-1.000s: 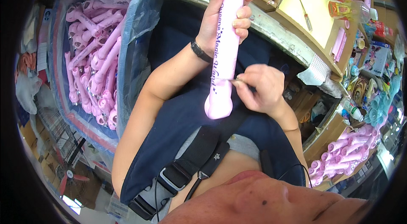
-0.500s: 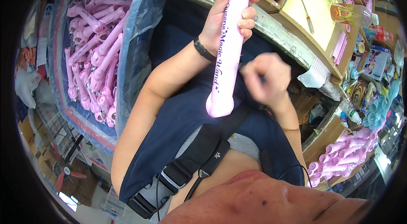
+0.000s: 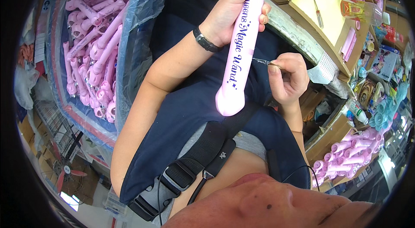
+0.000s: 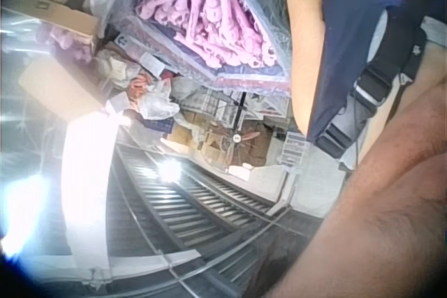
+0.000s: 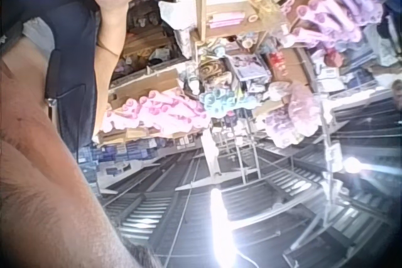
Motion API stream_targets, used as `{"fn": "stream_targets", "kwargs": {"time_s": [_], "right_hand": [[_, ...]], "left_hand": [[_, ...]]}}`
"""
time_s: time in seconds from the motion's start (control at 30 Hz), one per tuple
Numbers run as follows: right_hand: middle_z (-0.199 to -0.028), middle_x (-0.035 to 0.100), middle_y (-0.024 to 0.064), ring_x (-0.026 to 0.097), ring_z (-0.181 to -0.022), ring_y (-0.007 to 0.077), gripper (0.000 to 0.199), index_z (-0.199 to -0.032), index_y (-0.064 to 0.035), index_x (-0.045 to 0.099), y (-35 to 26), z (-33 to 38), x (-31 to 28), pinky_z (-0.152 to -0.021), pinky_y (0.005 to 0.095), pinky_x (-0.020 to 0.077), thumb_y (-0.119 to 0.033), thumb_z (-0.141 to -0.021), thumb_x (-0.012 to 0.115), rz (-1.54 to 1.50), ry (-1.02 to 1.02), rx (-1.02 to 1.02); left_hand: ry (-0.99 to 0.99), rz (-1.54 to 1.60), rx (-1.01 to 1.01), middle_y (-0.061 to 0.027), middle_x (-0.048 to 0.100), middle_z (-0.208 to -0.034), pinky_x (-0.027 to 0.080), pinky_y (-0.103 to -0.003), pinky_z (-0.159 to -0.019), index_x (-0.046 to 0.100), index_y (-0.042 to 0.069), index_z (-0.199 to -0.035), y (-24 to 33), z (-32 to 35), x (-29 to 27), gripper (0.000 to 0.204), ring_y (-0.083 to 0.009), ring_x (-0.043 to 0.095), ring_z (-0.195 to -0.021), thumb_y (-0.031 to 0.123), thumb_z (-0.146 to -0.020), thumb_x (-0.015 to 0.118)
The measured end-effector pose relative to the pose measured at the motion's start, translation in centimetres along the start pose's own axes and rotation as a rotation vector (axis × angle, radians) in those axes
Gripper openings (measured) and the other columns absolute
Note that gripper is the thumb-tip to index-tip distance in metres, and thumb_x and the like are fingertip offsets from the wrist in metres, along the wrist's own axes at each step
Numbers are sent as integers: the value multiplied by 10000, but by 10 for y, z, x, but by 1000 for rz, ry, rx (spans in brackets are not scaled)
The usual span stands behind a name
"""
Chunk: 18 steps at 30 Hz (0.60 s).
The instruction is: The person assembles pink bubble wands by attaching a metal crown to the wand head, tightening it with a screwdriver, and wiping the wand with a cloth. The person handles multiple wands one at a time, placing finished units on a nearby tray.
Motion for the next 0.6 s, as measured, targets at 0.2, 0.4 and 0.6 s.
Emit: {"fn": "stream_targets", "kwargs": {"time_s": [0.2, 0.4, 0.6], "right_hand": [[-742, 587, 100, 522, -532, 117, 144, -828, 1, 591, 4, 1, 1, -463, 206, 424, 34, -727, 688, -26, 15, 21], [-832, 600, 97, 564, -783, 195, 90, -863, -14, 590, 19, 12, -4, -723, 281, 458, 30, -792, 626, -71, 194, 101], [-956, 544, 70, 511, -962, 247, 313, -1056, -169, 670, 93, 16, -42, -980, 414, 348, -121, -756, 745, 857, 265, -124]], "left_hand": [[79, -10, -15, -49, 563, -705, 505, -265, -518, 516, 59, -1068, 0, -1, 2, 495, -155, 573, -564, 524, -903, 483], [98, -62, -1, -51, 565, -710, 515, -265, -526, 501, 51, -1089, -1, -1, 1, 508, -151, 581, -570, 523, -902, 484], [-47, 21, -16, -63, 574, -749, 534, -292, -566, 470, 58, -1147, -1, -4, -7, 534, -178, 603, -614, 533, -903, 473]]}}
Point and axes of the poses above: each hand's wrist, its own z-axis away from the middle knuckle, its own x-axis out of the palm, y = z × x, the point moved 1 cm from there along -z, towards the middle knuckle
